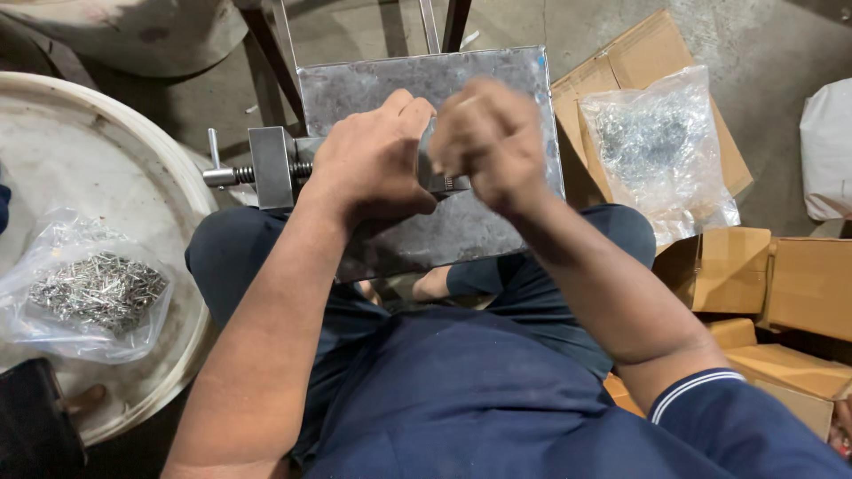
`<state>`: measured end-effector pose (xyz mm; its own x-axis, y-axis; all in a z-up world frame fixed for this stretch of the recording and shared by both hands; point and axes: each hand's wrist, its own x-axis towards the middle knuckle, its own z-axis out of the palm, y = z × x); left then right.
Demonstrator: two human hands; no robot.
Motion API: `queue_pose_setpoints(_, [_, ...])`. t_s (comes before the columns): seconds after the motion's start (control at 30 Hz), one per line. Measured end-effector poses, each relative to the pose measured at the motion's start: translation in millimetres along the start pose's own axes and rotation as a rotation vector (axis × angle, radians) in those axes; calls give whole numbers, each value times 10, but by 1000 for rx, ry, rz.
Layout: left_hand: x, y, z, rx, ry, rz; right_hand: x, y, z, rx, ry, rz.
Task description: The person sits cross-legged on the floor and uses a manual screw press to bend small metal pins. They pick up individual pins from a plastic bag, place them into the press, and tighten the screw to bend the metal before removing the finished pieces.
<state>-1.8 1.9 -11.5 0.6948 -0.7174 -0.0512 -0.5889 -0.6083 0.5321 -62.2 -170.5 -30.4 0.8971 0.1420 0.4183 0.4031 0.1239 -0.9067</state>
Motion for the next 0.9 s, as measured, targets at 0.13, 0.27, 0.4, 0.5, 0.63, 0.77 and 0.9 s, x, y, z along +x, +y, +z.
queue_pose_setpoints(0.13, [32,8,2,14,31,49,-31,-15,-15,2,6,29])
queue_pose_setpoints(0.27, [20,7,0,16,-14,9,0,-23,-17,-62,-29,-17])
queue_pose_setpoints(0.4, [25,5,16,-6,41,49,-49,-98,-30,-15,-32,8])
queue_pose_setpoints(0.5, [20,-26,29,-12,9,5,-97,-81,20,-83,-109,9])
queue_pose_setpoints(0.63, [34,-11,20,-7,24,23,-107,-86,-45,-17,-53,38])
queue_pose_setpoints(0.77, [41,-11,23,18,-37,-25,-143,-85,-11,1,-68,-10])
queue_pose_setpoints(0.9, [36,-7,15,-4,-3,6,-167,-134,6,48,-37,-5])
